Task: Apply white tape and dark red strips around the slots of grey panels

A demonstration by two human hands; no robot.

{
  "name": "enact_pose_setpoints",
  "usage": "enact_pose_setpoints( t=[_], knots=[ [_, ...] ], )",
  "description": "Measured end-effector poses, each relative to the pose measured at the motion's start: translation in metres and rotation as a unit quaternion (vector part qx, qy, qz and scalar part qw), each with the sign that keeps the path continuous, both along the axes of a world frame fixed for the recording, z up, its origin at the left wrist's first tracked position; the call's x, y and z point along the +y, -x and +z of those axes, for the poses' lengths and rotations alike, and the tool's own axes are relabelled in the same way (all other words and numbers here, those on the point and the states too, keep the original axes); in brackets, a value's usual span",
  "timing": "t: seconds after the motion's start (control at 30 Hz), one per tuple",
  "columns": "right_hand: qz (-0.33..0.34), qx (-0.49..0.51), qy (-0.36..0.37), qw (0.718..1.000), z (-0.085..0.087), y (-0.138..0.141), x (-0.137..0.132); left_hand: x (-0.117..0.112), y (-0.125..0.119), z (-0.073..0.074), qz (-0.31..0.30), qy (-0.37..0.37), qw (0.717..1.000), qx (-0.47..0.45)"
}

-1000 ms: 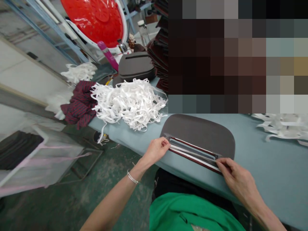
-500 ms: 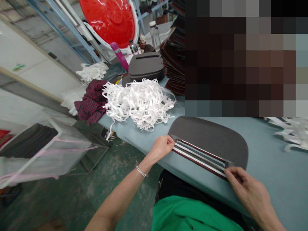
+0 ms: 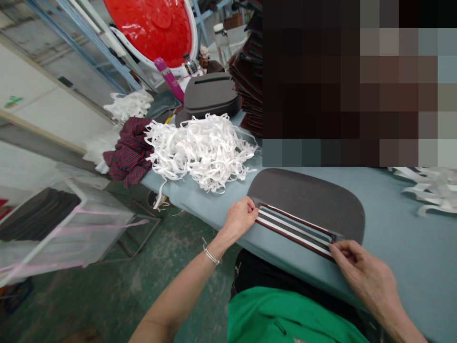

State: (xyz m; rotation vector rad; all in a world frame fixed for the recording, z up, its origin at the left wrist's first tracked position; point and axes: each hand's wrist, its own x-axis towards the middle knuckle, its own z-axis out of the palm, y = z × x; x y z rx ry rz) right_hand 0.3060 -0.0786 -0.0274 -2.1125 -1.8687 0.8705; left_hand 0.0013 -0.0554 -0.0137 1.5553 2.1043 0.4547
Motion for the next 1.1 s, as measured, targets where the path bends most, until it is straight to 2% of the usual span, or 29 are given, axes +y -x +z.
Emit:
enact_pose_setpoints(
  t=[0.1,0.2,0.3,0.47,0.63,0.8,1.0,1.1],
  knots=[
    [-0.002,0.005,-0.015,1.0,0.0,0.0,-0.001,-0.008,-0.01,0.0,-0.035,-0.084,0.993,0.074],
    [0.012,0.02,-0.023,0.999,0.005,0.001,-0.002,-0.02,-0.02,-0.001,-0.09,-0.139,0.973,0.162],
    [0.017,0.023,-0.036,0.999,0.01,0.003,-0.003,-0.034,-0.025,-0.002,-0.141,-0.153,0.958,0.198],
    [0.004,0.007,-0.044,0.999,0.011,0.004,-0.002,-0.052,-0.029,0.002,-0.207,-0.126,0.939,0.244],
    [0.0,-0.023,-0.049,0.999,0.011,0.007,-0.001,-0.059,-0.039,0.008,-0.219,-0.096,0.926,0.292],
    [-0.001,-0.056,-0.062,0.997,0.012,0.011,0.001,-0.06,-0.046,0.007,-0.208,-0.086,0.925,0.305],
    [0.0,-0.101,-0.032,0.994,0.013,0.014,0.001,-0.063,-0.047,0.003,-0.2,-0.103,0.93,0.29],
    [0.028,-0.134,-0.061,0.989,0.016,0.018,0.0,-0.058,-0.046,0.003,-0.197,-0.115,0.937,0.266]
  ],
)
